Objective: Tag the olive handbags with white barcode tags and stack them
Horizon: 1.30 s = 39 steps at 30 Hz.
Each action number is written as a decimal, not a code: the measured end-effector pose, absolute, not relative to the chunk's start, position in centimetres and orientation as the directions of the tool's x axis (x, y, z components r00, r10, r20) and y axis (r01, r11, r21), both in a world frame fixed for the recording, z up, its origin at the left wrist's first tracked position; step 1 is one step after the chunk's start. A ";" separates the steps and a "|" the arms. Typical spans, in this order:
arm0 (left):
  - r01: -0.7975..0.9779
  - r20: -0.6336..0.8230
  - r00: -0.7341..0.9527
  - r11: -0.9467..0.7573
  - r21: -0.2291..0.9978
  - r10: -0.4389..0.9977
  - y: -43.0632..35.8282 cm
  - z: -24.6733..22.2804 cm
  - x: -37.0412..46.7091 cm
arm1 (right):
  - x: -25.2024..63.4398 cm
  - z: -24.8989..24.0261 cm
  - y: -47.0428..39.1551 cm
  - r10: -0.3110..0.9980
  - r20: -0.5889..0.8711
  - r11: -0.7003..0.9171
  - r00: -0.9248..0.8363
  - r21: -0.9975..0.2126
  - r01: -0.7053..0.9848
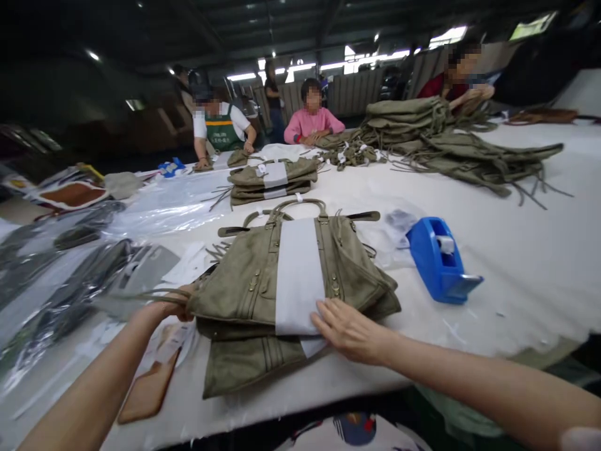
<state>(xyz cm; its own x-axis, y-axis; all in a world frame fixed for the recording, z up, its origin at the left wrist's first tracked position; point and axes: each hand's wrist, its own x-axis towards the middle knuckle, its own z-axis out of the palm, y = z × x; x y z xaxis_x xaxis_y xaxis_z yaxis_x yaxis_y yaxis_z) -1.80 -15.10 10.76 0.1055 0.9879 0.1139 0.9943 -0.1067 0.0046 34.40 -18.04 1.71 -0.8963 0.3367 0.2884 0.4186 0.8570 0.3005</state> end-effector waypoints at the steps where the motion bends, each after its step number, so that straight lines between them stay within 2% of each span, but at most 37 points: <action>1: 0.997 0.099 0.067 -0.063 -0.047 0.993 -16.1 11.4 -2.4 | 34.9 2.1 -18.1 0.384 0.287 0.860 -0.878 0.237 0.453; 3: 0.988 0.141 -0.043 0.063 -0.142 0.989 -18.7 12.6 -2.4 | 36.2 3.0 -17.9 0.451 0.304 0.841 -0.839 0.171 0.513; 5: 0.975 0.244 0.007 0.048 -0.219 0.970 -21.0 13.0 -0.6 | 37.7 3.7 -17.1 0.462 0.321 0.827 -0.827 0.179 0.532; 7: 0.942 0.258 0.257 -0.182 -0.283 0.931 -22.0 12.1 1.7 | 38.9 4.1 -16.2 0.446 0.300 0.836 -0.843 0.197 0.512; 9: 0.850 0.163 0.487 -0.422 -0.317 0.858 -21.7 10.1 3.2 | 39.7 4.4 -15.3 0.421 0.258 0.858 -0.870 0.197 0.474; 11: 0.780 0.096 0.591 -0.536 -0.323 0.801 -20.8 7.7 3.1 | 40.0 4.9 -14.6 0.407 0.218 0.874 -0.887 0.189 0.448; 14: 0.699 0.089 0.683 -0.612 -0.370 0.725 -19.6 4.8 1.6 | 40.0 5.8 -14.2 0.404 0.184 0.877 -0.896 0.201 0.436; 18: 0.749 0.161 0.606 -0.490 -0.446 0.779 -19.4 3.9 0.9 | 39.5 6.1 -15.4 0.436 0.213 0.835 -0.874 0.265 0.482; 20: 0.788 0.123 0.530 -0.434 -0.438 0.839 -19.0 5.0 1.4 | 39.2 5.8 -16.0 0.456 0.243 0.800 -0.856 0.310 0.514; 23: 0.827 0.031 0.432 -0.382 -0.413 0.901 -16.8 9.0 2.4 | 39.1 6.8 -15.0 0.485 0.229 0.750 -0.844 0.387 0.537; 26: 0.875 0.067 0.338 -0.287 -0.391 0.939 -13.3 15.5 3.5 | 39.2 11.5 -11.5 0.621 0.182 0.662 -0.762 0.397 0.635; 29: 0.899 0.209 0.214 -0.109 -0.425 0.954 -11.4 22.1 4.8 | 39.5 17.9 -7.9 0.731 0.336 0.477 -0.594 0.371 0.797; 32: 0.890 0.368 0.184 0.005 -0.456 0.912 -14.0 24.6 6.1 | 41.0 20.1 -7.6 0.666 0.550 0.390 -0.504 0.319 0.864; 34: 0.868 0.466 0.274 -0.008 -0.497 0.842 -17.9 22.4 6.7 | 42.4 17.4 -9.1 0.547 0.647 0.427 -0.531 0.331 0.842; 36: 0.823 0.549 0.493 -0.158 -0.545 0.675 -22.3 17.1 7.2 | 43.7 12.2 -11.2 0.393 0.687 0.527 -0.612 0.377 0.762; 37: 0.824 0.551 0.519 -0.210 -0.526 0.654 -24.3 13.7 7.5 | 44.1 9.2 -12.2 0.286 0.676 0.610 -0.679 0.419 0.673; 39: 0.820 0.457 0.540 -0.319 -0.476 0.707 -27.5 6.8 7.9 | 44.4 3.9 -13.9 0.257 0.556 0.736 -0.791 0.418 0.533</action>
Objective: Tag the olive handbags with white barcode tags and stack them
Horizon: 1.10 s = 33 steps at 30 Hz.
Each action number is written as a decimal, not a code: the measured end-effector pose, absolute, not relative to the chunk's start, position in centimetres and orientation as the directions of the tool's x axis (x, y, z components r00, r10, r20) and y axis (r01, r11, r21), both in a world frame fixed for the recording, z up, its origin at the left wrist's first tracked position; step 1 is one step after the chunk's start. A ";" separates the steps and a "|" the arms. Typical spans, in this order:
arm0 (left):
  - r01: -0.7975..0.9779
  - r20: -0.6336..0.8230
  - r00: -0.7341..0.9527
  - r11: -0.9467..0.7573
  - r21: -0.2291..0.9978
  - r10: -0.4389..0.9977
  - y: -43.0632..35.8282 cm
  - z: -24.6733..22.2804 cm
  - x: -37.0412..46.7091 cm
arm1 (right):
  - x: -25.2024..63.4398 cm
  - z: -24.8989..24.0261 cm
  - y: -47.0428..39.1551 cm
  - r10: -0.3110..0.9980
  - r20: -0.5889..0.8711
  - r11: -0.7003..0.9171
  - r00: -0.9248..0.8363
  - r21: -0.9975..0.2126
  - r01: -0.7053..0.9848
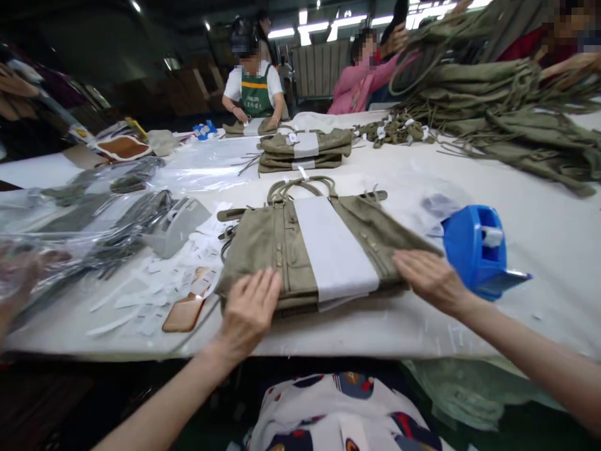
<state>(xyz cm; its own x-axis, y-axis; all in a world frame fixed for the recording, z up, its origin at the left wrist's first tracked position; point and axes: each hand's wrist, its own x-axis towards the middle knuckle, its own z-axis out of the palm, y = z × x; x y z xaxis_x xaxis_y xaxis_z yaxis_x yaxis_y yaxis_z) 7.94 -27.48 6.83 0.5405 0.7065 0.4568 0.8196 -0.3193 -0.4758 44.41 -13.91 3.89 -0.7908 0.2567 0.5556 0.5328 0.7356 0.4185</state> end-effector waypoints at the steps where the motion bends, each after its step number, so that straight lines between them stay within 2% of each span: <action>1: 0.844 0.410 0.496 -0.313 -0.436 0.765 -28.5 3.9 8.2 | 44.3 1.9 -14.5 0.277 0.523 0.761 -0.806 0.392 0.517; 4: 0.912 0.373 0.372 -0.260 -0.318 0.850 -29.9 -0.9 8.6 | 43.8 -0.6 -15.6 0.454 0.467 0.743 -0.759 0.273 0.612; 6: 0.925 0.373 0.353 -0.261 -0.274 0.858 -30.0 -1.4 8.7 | 43.5 -0.6 -16.2 0.537 0.451 0.703 -0.713 0.228 0.674; 8: 0.919 0.401 0.368 -0.262 -0.293 0.839 -29.8 -1.2 8.6 | 43.3 -0.5 -16.8 0.562 0.449 0.687 -0.695 0.215 0.694; 13: 0.870 0.485 0.452 -0.250 -0.425 0.749 -28.7 -2.1 7.9 | 42.7 -2.2 -17.9 0.557 0.434 0.701 -0.708 0.212 0.681; 16: 0.828 0.436 0.507 -0.279 -0.486 0.744 -27.8 -2.0 7.4 | 42.3 -2.9 -17.0 0.509 0.470 0.677 -0.721 0.300 0.673; 19: 0.791 0.366 0.552 -0.331 -0.515 0.750 -26.7 -0.7 5.9 | 41.3 -1.4 -15.6 0.442 0.515 0.654 -0.735 0.375 0.657; 23: 0.797 0.376 0.551 -0.336 -0.502 0.745 -25.9 1.1 2.3 | 38.8 2.1 -16.1 0.392 0.555 0.702 -0.733 0.335 0.629; 26: 0.751 0.352 0.608 -0.371 -0.546 0.712 -27.1 1.6 1.0 | 37.9 1.8 -18.3 0.392 0.568 0.717 -0.724 0.305 0.627; 28: 0.703 0.325 0.667 -0.424 -0.570 0.670 -28.3 1.8 1.5 | 38.3 0.1 -19.8 0.441 0.546 0.704 -0.712 0.282 0.652; 30: 0.685 0.316 0.702 -0.484 -0.545 0.638 -28.9 2.5 2.6 | 39.2 -0.9 -20.6 0.539 0.495 0.667 -0.682 0.243 0.704; 33: 0.691 0.260 0.711 -0.581 -0.431 0.653 -27.6 4.7 4.0 | 40.1 1.1 -20.4 0.691 0.318 0.665 -0.649 0.071 0.743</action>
<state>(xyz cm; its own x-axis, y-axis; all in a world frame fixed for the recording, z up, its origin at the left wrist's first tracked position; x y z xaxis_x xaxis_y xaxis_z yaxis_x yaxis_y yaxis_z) 4.03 -27.65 4.71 0.7115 0.6527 0.2604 0.6906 -0.5808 -0.4309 40.06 -20.36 1.05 -0.6492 0.6908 0.3182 0.7430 0.6654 0.0714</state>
